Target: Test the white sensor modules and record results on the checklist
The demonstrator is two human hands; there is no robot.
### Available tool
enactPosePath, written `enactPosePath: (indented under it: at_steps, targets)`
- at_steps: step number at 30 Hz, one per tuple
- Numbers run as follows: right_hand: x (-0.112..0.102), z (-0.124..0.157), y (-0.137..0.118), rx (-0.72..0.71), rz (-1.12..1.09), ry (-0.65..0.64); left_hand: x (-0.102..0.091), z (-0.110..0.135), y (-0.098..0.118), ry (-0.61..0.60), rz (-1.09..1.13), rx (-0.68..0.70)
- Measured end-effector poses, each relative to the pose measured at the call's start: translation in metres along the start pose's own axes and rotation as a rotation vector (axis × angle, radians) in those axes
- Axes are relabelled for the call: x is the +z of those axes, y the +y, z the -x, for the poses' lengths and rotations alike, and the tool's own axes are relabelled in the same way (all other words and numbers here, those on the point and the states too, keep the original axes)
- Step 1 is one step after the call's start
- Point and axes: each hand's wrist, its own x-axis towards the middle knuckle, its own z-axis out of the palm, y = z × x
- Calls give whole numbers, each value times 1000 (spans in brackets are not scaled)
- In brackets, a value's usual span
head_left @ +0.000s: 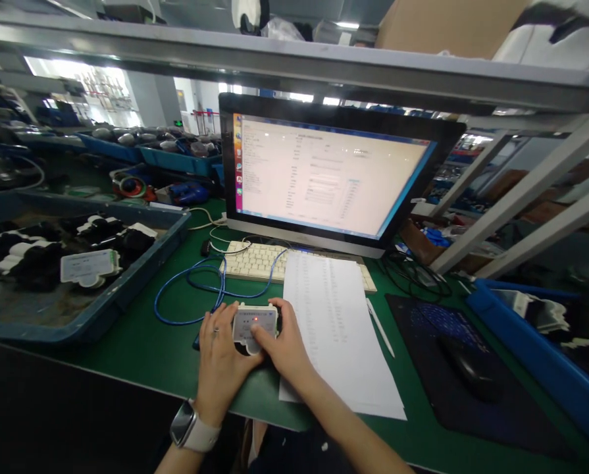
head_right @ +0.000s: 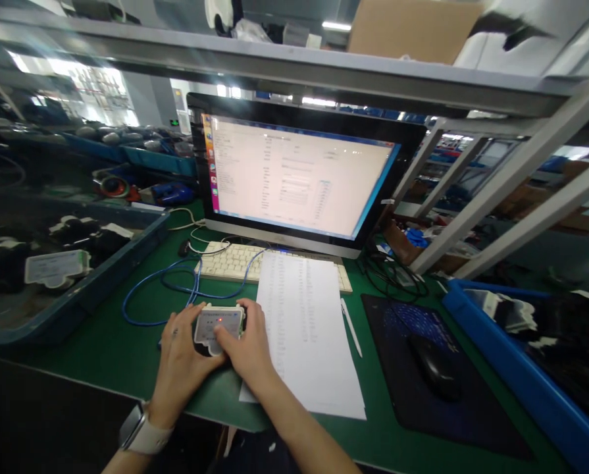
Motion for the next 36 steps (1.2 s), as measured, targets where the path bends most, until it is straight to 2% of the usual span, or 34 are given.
enactPosePath:
  at_steps: [8, 21, 36]
  targets:
    - [0, 0, 2, -18, -6, -9, -2, 0, 3, 29, 1, 17]
    - [1, -1, 9, -16, -14, 14, -2, 2, 5, -3, 28, -18]
    - [1, 0, 5, -21, -12, 24, -1, 1, 3, 10, 27, -1]
